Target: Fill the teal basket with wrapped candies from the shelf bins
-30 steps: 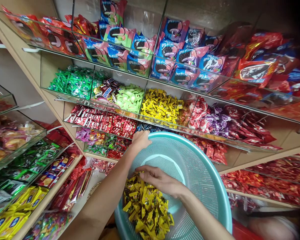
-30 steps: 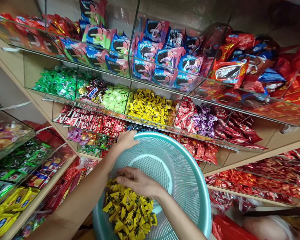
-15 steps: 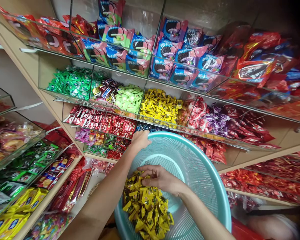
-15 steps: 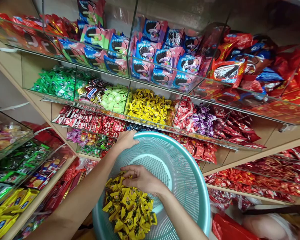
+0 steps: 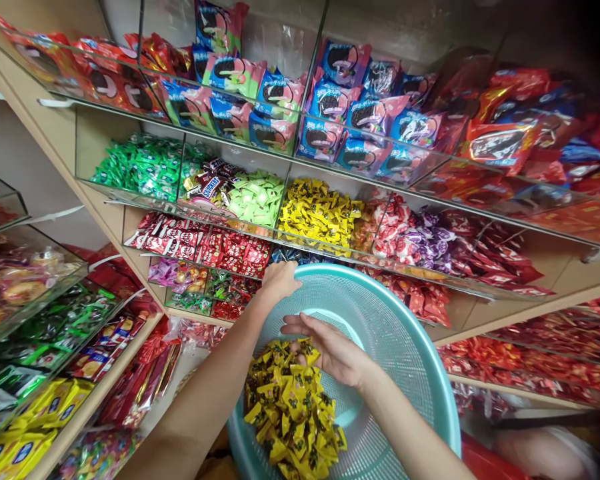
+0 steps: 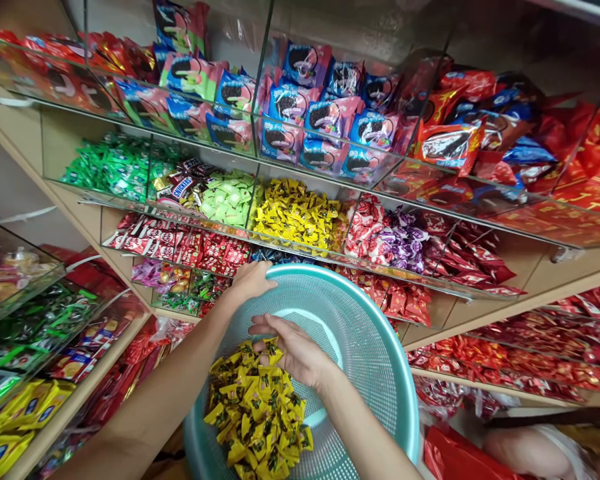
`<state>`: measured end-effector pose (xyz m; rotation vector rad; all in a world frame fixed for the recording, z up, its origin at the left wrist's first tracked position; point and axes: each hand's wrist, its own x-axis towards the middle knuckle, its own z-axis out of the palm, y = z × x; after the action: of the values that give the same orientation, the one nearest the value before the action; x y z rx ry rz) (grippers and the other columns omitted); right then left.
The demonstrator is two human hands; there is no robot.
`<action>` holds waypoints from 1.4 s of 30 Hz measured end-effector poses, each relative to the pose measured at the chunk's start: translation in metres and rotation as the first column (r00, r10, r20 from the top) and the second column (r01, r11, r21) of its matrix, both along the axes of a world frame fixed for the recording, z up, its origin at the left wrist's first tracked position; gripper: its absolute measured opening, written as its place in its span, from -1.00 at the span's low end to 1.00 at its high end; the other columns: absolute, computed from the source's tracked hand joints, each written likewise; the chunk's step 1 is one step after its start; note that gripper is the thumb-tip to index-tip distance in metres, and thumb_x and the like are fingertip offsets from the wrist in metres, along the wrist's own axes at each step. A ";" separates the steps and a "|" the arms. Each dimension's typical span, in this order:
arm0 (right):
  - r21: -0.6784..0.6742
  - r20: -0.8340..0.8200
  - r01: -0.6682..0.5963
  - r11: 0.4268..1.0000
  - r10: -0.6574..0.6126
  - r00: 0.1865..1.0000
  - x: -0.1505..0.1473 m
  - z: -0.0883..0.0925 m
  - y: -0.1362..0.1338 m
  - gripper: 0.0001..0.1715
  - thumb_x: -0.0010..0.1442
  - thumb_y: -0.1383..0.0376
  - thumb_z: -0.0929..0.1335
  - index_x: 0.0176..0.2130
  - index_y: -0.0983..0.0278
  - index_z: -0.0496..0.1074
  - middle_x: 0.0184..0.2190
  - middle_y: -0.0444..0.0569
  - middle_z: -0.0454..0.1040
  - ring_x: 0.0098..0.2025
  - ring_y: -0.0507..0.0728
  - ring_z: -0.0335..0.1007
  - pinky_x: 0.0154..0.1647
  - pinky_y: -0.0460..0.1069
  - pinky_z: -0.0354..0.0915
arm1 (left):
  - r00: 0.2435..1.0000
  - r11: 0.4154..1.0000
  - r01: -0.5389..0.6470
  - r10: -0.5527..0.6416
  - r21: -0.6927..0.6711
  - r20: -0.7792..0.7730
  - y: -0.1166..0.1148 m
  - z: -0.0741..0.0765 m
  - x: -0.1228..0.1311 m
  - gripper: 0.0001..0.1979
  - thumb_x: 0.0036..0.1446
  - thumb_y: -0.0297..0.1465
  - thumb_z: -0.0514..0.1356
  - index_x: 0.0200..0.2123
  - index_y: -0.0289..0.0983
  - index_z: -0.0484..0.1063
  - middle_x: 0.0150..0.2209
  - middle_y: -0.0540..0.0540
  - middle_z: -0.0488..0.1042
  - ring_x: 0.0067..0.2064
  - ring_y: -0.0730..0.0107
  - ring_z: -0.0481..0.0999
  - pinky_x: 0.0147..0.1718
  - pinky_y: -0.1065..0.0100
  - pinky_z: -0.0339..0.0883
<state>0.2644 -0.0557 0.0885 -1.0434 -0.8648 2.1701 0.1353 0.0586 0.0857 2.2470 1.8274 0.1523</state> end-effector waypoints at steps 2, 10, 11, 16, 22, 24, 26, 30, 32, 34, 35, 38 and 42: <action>0.011 -0.044 0.004 1.000 -0.004 0.999 0.001 -0.002 0.000 -0.64 0.04 0.25 0.32 -0.11 0.25 0.33 -0.07 0.01 0.31 -0.22 0.05 0.34 -0.26 -0.04 0.29 | 1.000 1.000 0.006 -0.006 0.018 -0.001 -0.001 0.000 0.000 -0.63 -0.05 -0.14 0.09 -0.19 -0.19 0.33 -0.18 -0.15 0.45 -0.14 0.15 0.42 -0.21 0.26 0.26; 0.198 -0.004 -0.036 0.980 0.038 0.999 -0.003 -0.005 -0.007 -0.65 0.05 0.33 0.32 -0.11 0.28 0.30 -0.11 0.02 0.33 -0.12 0.09 0.34 -0.02 0.05 0.16 | 1.000 0.999 0.024 -0.023 0.043 -0.013 -0.001 -0.002 0.002 -0.63 -0.05 -0.14 0.09 -0.19 -0.20 0.34 -0.20 -0.14 0.46 -0.15 0.16 0.43 -0.22 0.26 0.27; 0.243 0.038 -0.048 0.969 0.040 0.998 -0.005 -0.005 -0.008 -0.67 0.06 0.32 0.31 -0.11 0.28 0.30 -0.13 0.02 0.35 -0.13 0.09 0.34 -0.02 0.05 0.16 | 1.000 0.999 0.026 -0.025 0.043 -0.015 -0.001 -0.003 0.002 -0.63 -0.06 -0.14 0.09 -0.19 -0.20 0.34 -0.20 -0.15 0.46 -0.16 0.15 0.43 -0.23 0.25 0.27; 0.474 0.139 -0.220 0.852 0.175 0.975 -0.018 0.003 -0.021 -0.62 0.10 0.28 0.28 -0.05 0.25 0.25 -0.19 -0.01 0.39 -0.14 0.07 0.34 -0.06 0.06 0.20 | 1.000 0.999 0.028 -0.028 0.045 -0.011 0.000 -0.005 0.000 -0.62 -0.07 -0.13 0.10 -0.19 -0.19 0.34 -0.21 -0.13 0.47 -0.17 0.15 0.44 -0.24 0.26 0.28; 0.517 0.293 -0.493 0.700 0.397 0.870 -0.024 0.011 -0.034 -0.54 0.08 0.32 0.29 0.01 0.24 0.21 -0.05 0.03 0.32 -0.04 0.10 0.28 -0.06 0.05 0.24 | 1.000 1.000 0.010 -0.010 0.023 0.004 -0.001 -0.004 -0.003 -0.63 -0.06 -0.12 0.09 -0.21 -0.19 0.34 -0.21 -0.13 0.47 -0.16 0.16 0.43 -0.22 0.27 0.25; 0.543 0.348 -0.501 0.674 0.362 0.865 -0.023 0.012 -0.034 -0.51 0.07 0.31 0.30 0.02 0.23 0.21 -0.02 0.03 0.30 -0.01 0.11 0.25 -0.04 0.05 0.23 | 1.000 0.999 0.011 -0.012 0.037 0.002 -0.002 -0.004 -0.004 -0.63 -0.06 -0.13 0.09 -0.20 -0.18 0.33 -0.21 -0.13 0.47 -0.16 0.17 0.43 -0.22 0.27 0.25; 0.572 0.364 -0.471 0.672 0.306 0.880 -0.022 0.014 -0.033 -0.53 0.08 0.29 0.30 0.02 0.23 0.22 -0.04 0.02 0.32 -0.02 0.10 0.26 -0.03 0.05 0.23 | 1.000 0.998 0.013 -0.013 0.055 -0.001 -0.003 -0.004 -0.004 -0.64 -0.06 -0.13 0.09 -0.21 -0.18 0.33 -0.22 -0.13 0.47 -0.17 0.16 0.44 -0.24 0.27 0.26; 0.592 0.325 -0.370 0.716 0.208 0.922 -0.023 0.016 -0.031 -0.60 0.11 0.26 0.28 -0.02 0.25 0.25 -0.12 0.02 0.37 -0.10 0.08 0.31 -0.10 0.04 0.28 | 1.000 0.997 0.019 -0.020 0.078 0.006 -0.004 -0.005 -0.005 -0.65 -0.06 -0.14 0.09 -0.21 -0.17 0.33 -0.22 -0.12 0.47 -0.18 0.16 0.44 -0.26 0.27 0.27; 0.614 0.316 -0.307 0.727 0.130 0.940 -0.022 0.017 -0.029 -0.62 0.12 0.25 0.27 -0.04 0.25 0.25 -0.16 0.01 0.39 -0.14 0.08 0.33 -0.13 0.04 0.29 | 1.000 0.996 0.025 -0.026 0.081 0.007 -0.005 -0.005 -0.005 -0.65 -0.06 -0.14 0.09 -0.21 -0.17 0.33 -0.21 -0.12 0.47 -0.18 0.15 0.44 -0.27 0.28 0.27; 0.668 0.327 -0.228 0.709 -0.004 0.945 -0.015 0.019 -0.022 -0.63 0.12 0.24 0.26 -0.05 0.25 0.25 -0.18 0.01 0.40 -0.16 0.08 0.34 -0.14 0.05 0.29 | 1.000 0.997 0.027 -0.028 0.072 0.013 -0.005 -0.006 -0.005 -0.63 -0.07 -0.14 0.10 -0.18 -0.16 0.32 -0.21 -0.11 0.47 -0.16 0.17 0.43 -0.25 0.29 0.26; 0.702 0.341 -0.187 0.688 -0.094 0.935 -0.008 0.019 -0.017 -0.64 0.12 0.24 0.26 -0.05 0.25 0.26 -0.18 0.01 0.40 -0.16 0.08 0.34 -0.12 0.06 0.28 | 0.999 0.998 0.026 -0.027 0.063 0.018 -0.006 -0.005 -0.005 -0.63 -0.07 -0.14 0.10 -0.17 -0.15 0.32 -0.20 -0.10 0.47 -0.15 0.18 0.43 -0.25 0.30 0.26; 0.798 0.408 -0.094 0.595 -0.418 0.811 0.026 0.021 0.005 -0.67 0.13 0.24 0.24 -0.08 0.24 0.28 -0.16 0.02 0.39 -0.14 0.09 0.32 -0.07 0.08 0.24 | 0.999 0.999 0.034 -0.035 0.041 0.038 -0.009 -0.005 -0.006 -0.60 -0.07 -0.15 0.11 -0.13 -0.13 0.30 -0.17 -0.09 0.46 -0.13 0.20 0.42 -0.23 0.32 0.24; 0.858 0.512 -0.188 0.478 -0.761 0.398 0.076 0.021 0.030 -0.69 0.10 0.23 0.23 -0.15 0.29 0.32 -0.16 0.07 0.39 -0.13 0.16 0.30 -0.08 0.11 0.20 | 0.997 0.998 0.054 -0.056 0.030 0.059 -0.015 -0.005 -0.011 -0.59 -0.07 -0.14 0.11 -0.13 -0.14 0.31 -0.17 -0.12 0.45 -0.14 0.19 0.42 -0.24 0.31 0.24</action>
<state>0.3399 -0.0258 0.1092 -1.5704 -1.7053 0.3927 0.1247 0.0438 0.0811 2.2831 1.7422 0.2345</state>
